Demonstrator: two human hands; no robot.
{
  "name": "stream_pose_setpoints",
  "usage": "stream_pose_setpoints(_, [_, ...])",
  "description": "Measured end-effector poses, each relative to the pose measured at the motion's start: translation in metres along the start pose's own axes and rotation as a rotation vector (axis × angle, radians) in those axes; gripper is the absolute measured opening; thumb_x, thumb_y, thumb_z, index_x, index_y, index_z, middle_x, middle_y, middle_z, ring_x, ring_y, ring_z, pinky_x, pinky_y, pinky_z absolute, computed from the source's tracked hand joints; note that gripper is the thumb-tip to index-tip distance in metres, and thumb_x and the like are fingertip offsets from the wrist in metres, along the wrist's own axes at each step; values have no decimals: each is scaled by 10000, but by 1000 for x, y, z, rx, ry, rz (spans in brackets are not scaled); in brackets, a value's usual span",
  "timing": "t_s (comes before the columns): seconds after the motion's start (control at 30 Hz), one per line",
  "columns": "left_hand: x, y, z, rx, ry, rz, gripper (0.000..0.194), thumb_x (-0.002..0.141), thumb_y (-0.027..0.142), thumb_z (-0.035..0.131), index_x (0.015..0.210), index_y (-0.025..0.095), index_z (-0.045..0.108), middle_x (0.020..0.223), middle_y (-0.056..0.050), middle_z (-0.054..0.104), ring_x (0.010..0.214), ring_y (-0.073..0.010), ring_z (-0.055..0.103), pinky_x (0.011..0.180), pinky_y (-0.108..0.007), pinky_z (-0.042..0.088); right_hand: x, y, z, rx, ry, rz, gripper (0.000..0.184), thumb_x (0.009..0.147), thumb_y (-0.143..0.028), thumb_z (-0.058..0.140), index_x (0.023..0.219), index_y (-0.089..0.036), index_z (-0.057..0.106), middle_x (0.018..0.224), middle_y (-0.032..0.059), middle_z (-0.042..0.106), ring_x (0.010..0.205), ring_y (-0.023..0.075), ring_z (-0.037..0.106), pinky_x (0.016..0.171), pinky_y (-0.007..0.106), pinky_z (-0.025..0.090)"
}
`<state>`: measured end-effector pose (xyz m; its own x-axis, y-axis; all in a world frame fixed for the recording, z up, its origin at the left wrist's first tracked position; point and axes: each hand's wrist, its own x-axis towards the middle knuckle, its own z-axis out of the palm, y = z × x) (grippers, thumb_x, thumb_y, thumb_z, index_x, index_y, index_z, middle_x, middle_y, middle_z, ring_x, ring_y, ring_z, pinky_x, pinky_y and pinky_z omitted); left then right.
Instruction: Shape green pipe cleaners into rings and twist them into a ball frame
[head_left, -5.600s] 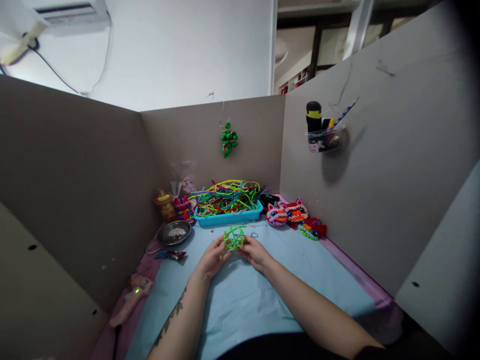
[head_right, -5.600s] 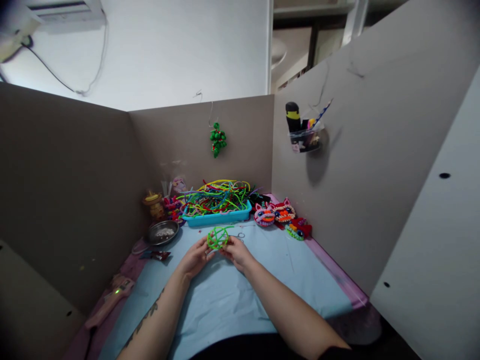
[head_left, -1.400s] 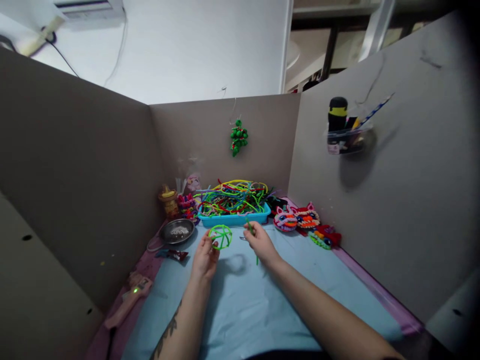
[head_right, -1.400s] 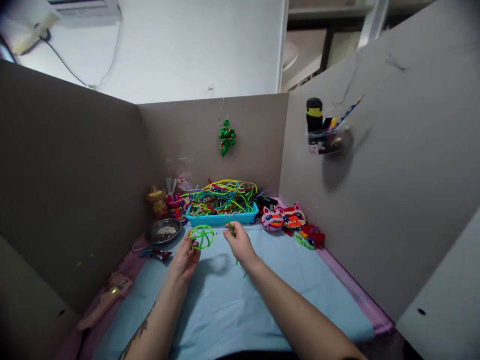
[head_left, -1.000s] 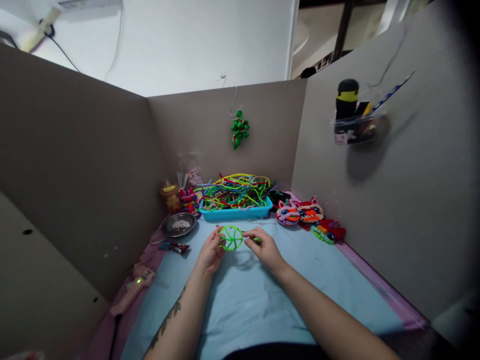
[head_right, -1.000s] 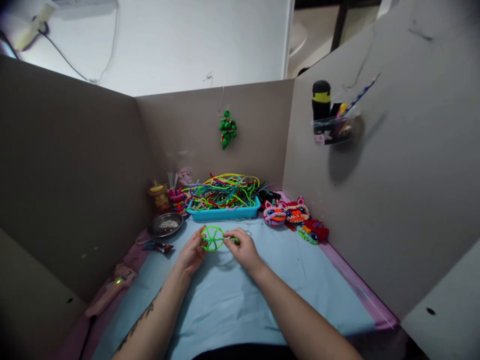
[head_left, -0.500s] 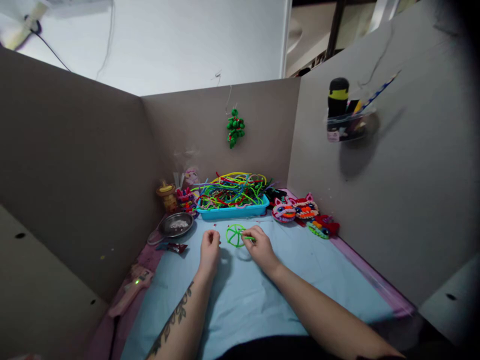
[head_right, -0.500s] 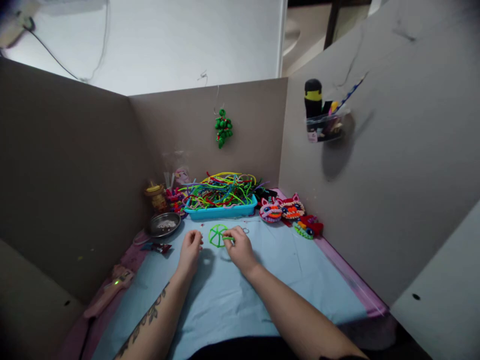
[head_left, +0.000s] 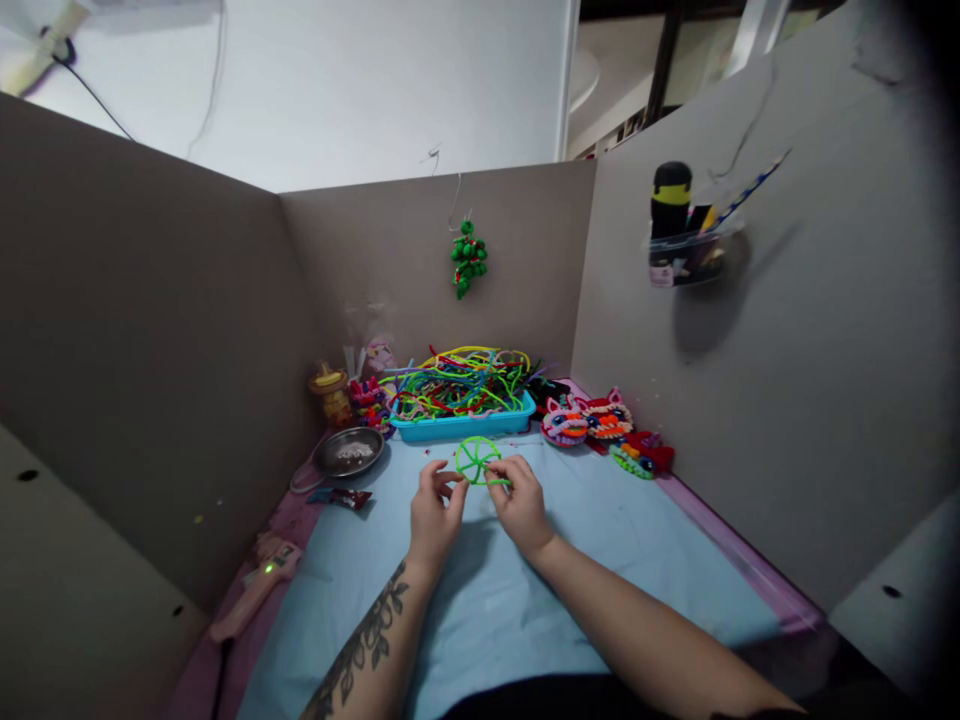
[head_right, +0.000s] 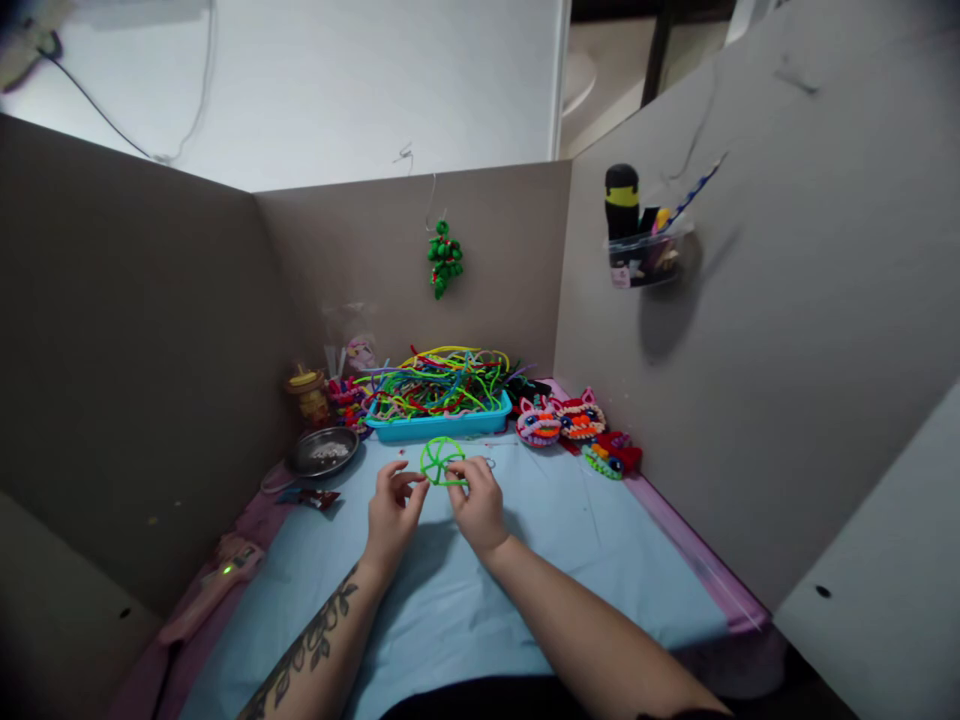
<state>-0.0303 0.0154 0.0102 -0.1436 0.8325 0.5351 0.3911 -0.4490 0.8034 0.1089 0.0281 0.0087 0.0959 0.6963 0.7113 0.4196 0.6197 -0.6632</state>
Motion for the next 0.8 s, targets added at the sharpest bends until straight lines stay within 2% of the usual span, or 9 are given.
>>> stream_pose_setpoints(0.1, [-3, 0, 1, 52, -73, 23, 445, 807, 297, 547, 1209, 213, 375, 932, -57, 682, 625, -113, 588, 580, -222, 435, -2, -1, 1, 35, -37, -29, 103, 816, -196, 491, 835, -206, 592, 824, 45, 557, 807, 178, 543, 723, 300, 450])
stream_pose_setpoints(0.23, [-4, -2, 0, 134, -56, 74, 395, 842, 280, 497, 1218, 210, 394, 887, -43, 697, 659, -126, 620, 615, -234, 459, -4, -5, 2, 91, -132, -38, 100, 813, -205, 496, 867, -211, 580, 824, 41, 559, 791, 172, 540, 699, 291, 451])
stream_pose_setpoints(0.4, [-2, -10, -4, 247, -67, 195, 352, 860, 253, 474, 1208, 213, 435, 909, -44, 705, 776, -142, 656, 694, -248, 480, 1, -6, -1, 101, -97, 102, 204, 764, -259, 566, 961, -210, 582, 945, 63, 515, 834, 179, 526, 691, 294, 460])
stream_pose_setpoints(0.57, [-3, -13, -3, 391, -105, 299, 352, 867, 239, 465, 1219, 224, 469, 897, -32, 716, 751, -141, 664, 693, -242, 477, 5, -1, 2, 217, -177, 270, 178, 692, -342, 623, 772, -186, 649, 1034, 84, 465, 932, 220, 518, 665, 297, 462])
stream_pose_setpoints(0.67, [-3, -11, -2, 442, -154, 317, 366, 871, 234, 457, 1236, 224, 466, 888, -31, 717, 740, -139, 663, 677, -232, 473, 4, 2, 7, 319, -131, 367, 176, 683, -353, 624, 730, -185, 649, 1034, 73, 477, 925, 207, 521, 701, 295, 459])
stream_pose_setpoints(0.8, [-1, -9, -2, 389, -219, 277, 407, 863, 210, 459, 1267, 231, 423, 890, -9, 715, 767, -126, 657, 705, -228, 475, 3, 6, 10, 374, -46, 454, 150, 674, -330, 623, 679, -182, 645, 981, 53, 495, 923, 195, 522, 792, 296, 437])
